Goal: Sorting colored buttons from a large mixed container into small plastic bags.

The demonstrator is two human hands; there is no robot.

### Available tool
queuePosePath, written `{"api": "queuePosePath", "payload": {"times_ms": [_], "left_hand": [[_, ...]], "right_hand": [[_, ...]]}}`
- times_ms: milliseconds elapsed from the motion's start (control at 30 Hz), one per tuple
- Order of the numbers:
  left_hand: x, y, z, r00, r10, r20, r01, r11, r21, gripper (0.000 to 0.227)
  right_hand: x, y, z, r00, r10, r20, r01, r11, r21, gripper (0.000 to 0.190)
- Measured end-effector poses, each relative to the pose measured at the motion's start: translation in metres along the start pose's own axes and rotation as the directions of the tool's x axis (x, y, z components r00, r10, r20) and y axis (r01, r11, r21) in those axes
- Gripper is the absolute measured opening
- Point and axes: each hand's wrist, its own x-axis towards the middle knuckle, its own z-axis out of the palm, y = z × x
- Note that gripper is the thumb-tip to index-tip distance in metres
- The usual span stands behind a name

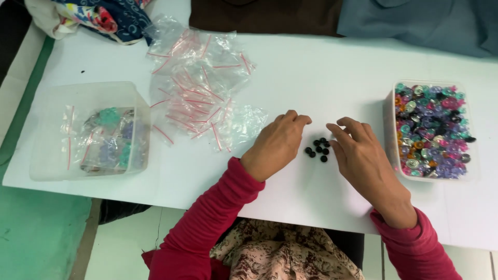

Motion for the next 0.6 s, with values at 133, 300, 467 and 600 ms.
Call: {"api": "queuePosePath", "payload": {"times_ms": [133, 300, 467, 600], "left_hand": [[-0.001, -0.002, 0.019, 0.999, -0.029, 0.032, 0.033, 0.991, -0.130, 0.035], [-0.007, 0.001, -0.009, 0.999, 0.010, 0.053, -0.002, 0.988, -0.151, 0.036], [-0.036, -0.031, -0.024, 0.979, -0.152, -0.134, 0.153, 0.988, -0.008, 0.038], [-0.068, -0.061, -0.037, 0.913, -0.294, -0.282, 0.296, 0.955, -0.035, 0.037]], "right_hand": [[0.008, -0.010, 0.007, 0.991, 0.040, 0.125, -0.040, 0.999, 0.000, 0.028], [0.022, -0.012, 0.012, 0.996, 0.004, 0.093, -0.005, 1.000, 0.005, 0.027], [0.062, -0.041, 0.016, 0.988, -0.071, 0.135, 0.085, 0.991, -0.101, 0.028], [0.097, -0.071, 0.039, 0.982, -0.100, 0.159, 0.110, 0.992, -0.059, 0.035]]}}
